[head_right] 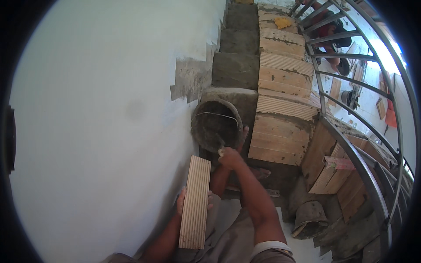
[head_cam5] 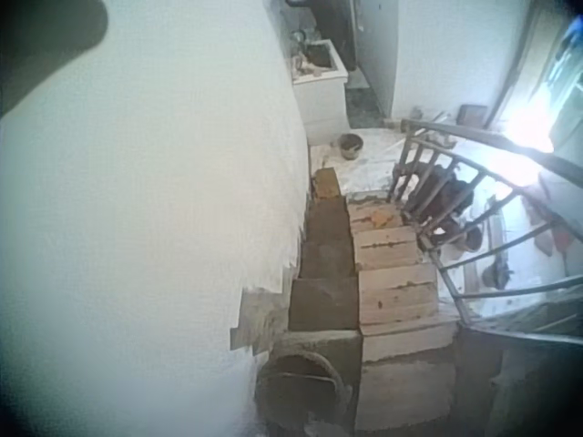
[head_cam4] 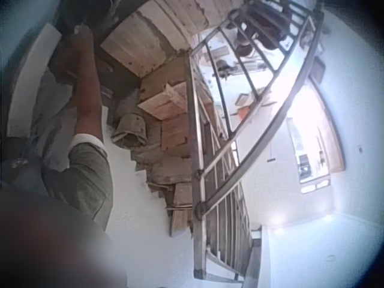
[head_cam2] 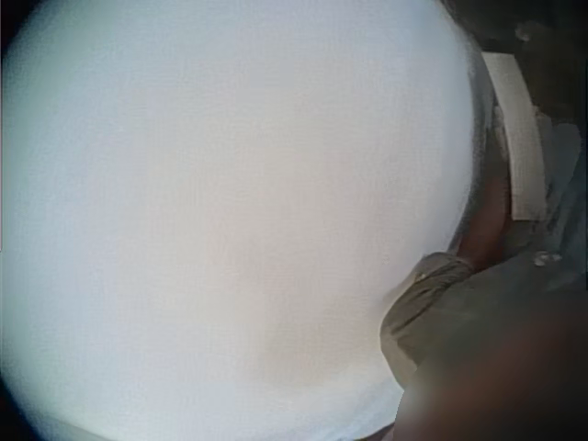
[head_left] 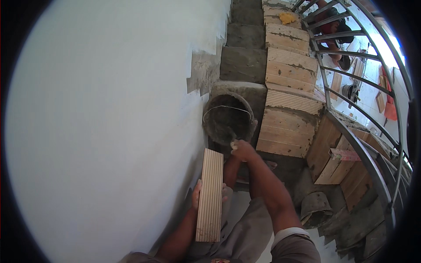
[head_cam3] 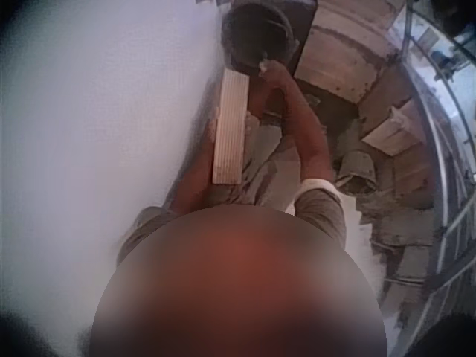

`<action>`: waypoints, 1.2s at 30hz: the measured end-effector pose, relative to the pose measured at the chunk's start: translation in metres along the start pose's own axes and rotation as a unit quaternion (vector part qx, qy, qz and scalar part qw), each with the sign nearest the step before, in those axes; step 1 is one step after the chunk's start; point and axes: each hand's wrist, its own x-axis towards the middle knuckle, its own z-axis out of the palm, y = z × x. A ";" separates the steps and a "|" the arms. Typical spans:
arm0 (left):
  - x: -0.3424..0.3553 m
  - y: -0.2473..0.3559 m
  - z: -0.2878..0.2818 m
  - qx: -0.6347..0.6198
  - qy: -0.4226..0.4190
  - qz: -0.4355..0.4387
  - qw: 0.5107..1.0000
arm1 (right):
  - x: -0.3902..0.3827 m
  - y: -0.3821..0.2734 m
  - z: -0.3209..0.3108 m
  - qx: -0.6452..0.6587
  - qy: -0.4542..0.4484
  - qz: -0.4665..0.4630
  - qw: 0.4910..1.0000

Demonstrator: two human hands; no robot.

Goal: Apply cement and place ceramic tiles on a concrete staircase.

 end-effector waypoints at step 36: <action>0.036 0.020 0.007 0.380 0.263 -0.051 0.885 | -0.189 -0.083 -0.139 0.346 -0.011 0.170 0.923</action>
